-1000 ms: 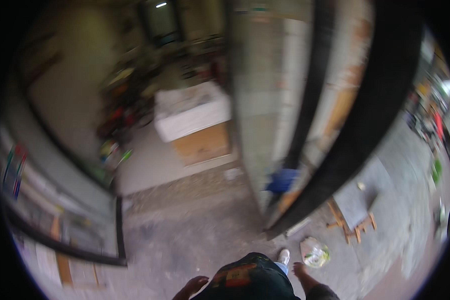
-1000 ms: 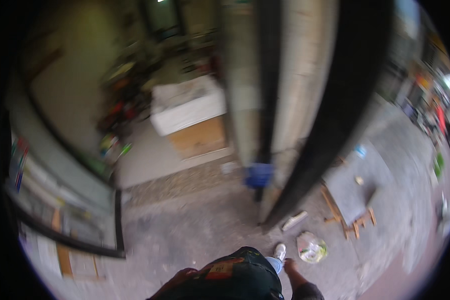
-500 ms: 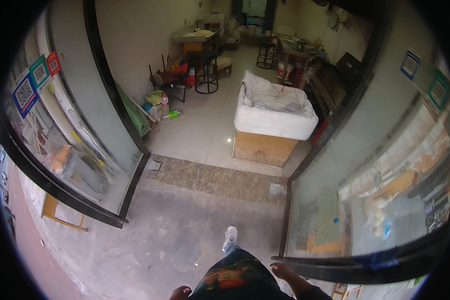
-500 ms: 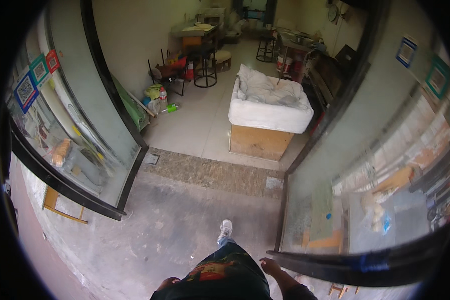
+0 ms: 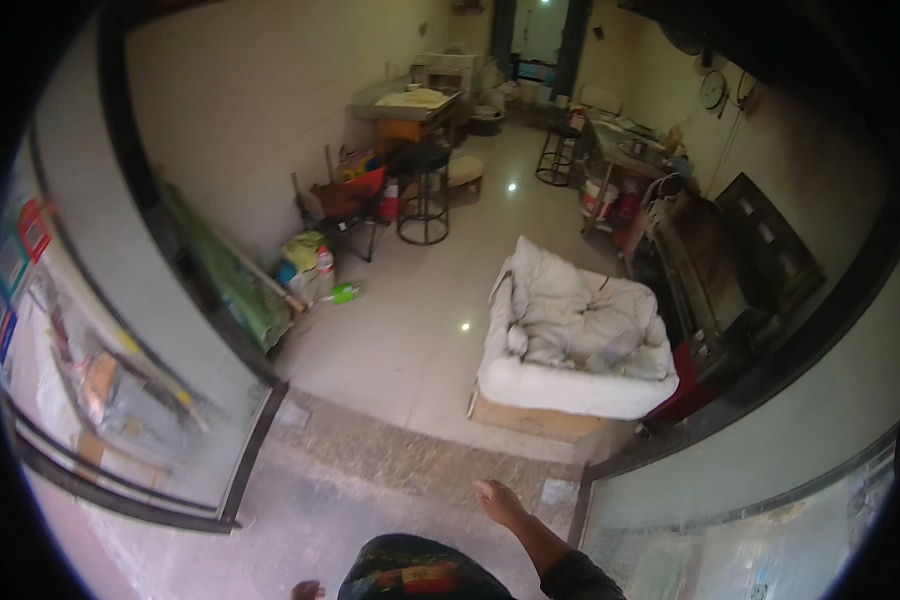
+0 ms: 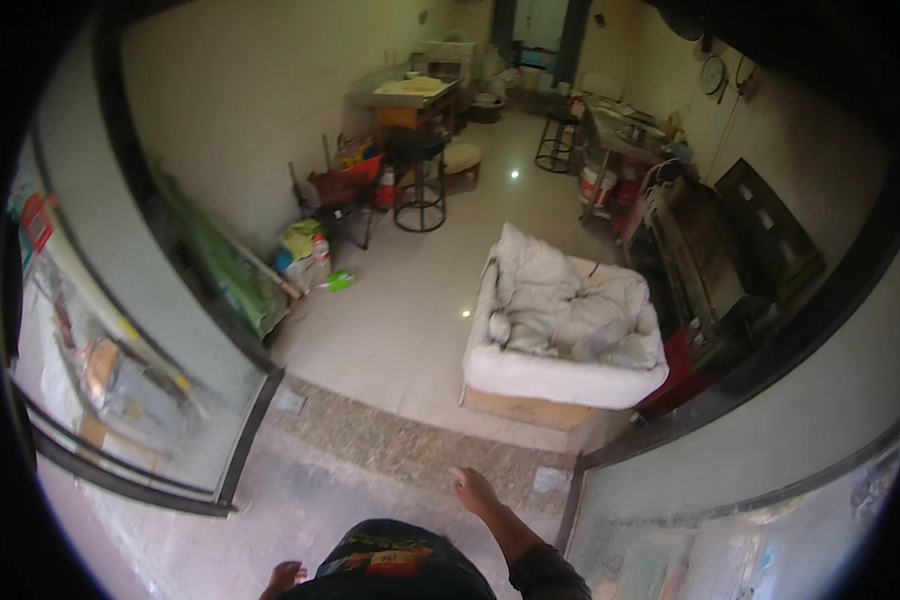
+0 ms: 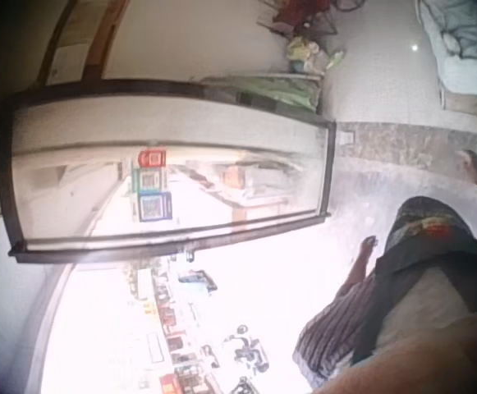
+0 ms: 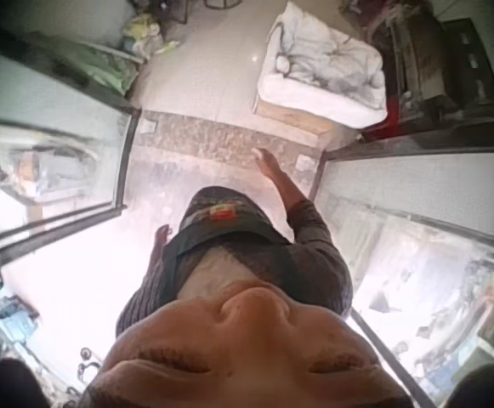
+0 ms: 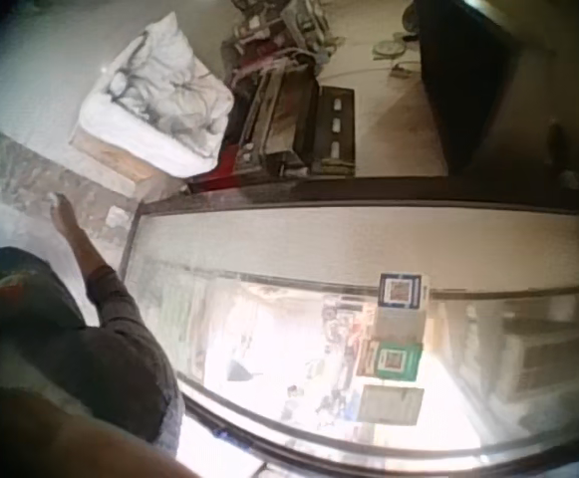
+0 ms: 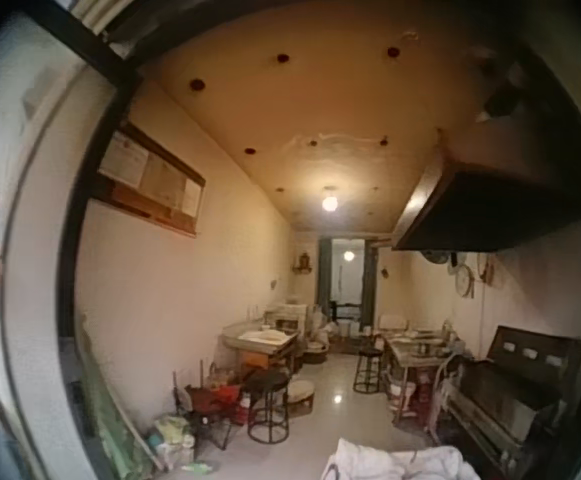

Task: The person sweeps debris into a dustpan outside, then enters a kitchen and lights a gas stove. They move to a worktable, cut a large sheet of dough into strips, and roll the strips into small dough balls, placing them on the table.

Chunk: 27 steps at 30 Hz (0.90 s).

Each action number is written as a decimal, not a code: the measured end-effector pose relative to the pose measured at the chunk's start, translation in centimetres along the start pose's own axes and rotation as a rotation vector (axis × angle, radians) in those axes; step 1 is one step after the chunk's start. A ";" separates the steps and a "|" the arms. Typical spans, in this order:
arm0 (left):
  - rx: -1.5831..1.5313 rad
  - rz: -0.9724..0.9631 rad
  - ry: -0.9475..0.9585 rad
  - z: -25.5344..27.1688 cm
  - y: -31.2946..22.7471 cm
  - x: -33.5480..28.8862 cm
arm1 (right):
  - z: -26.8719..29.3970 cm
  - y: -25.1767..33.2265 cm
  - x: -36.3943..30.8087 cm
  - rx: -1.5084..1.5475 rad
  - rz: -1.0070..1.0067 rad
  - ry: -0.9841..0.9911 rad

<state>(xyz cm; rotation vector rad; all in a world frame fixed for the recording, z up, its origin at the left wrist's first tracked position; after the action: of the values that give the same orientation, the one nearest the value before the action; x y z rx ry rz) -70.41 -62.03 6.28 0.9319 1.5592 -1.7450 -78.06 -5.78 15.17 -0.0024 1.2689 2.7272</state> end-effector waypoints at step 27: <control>0.893 -0.980 0.508 -38.2 -84.6 47.6 | 20.4 -2.4 50.4 0.093 -0.521 -0.690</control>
<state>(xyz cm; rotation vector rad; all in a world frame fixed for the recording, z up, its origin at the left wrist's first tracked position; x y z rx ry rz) -162.64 -13.65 12.27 1.1529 1.6677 -3.2709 -126.60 17.41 23.60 0.4955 0.9979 1.9593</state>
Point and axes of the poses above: each hand's wrist, its own x-axis towards the middle knuckle, its own z-axis out of the back of the hand, y = z × x, the point moved 1 cm from there along x, towards the middle knuckle, and after that the axes turned 1 degree about x, right-handed, at the moved point
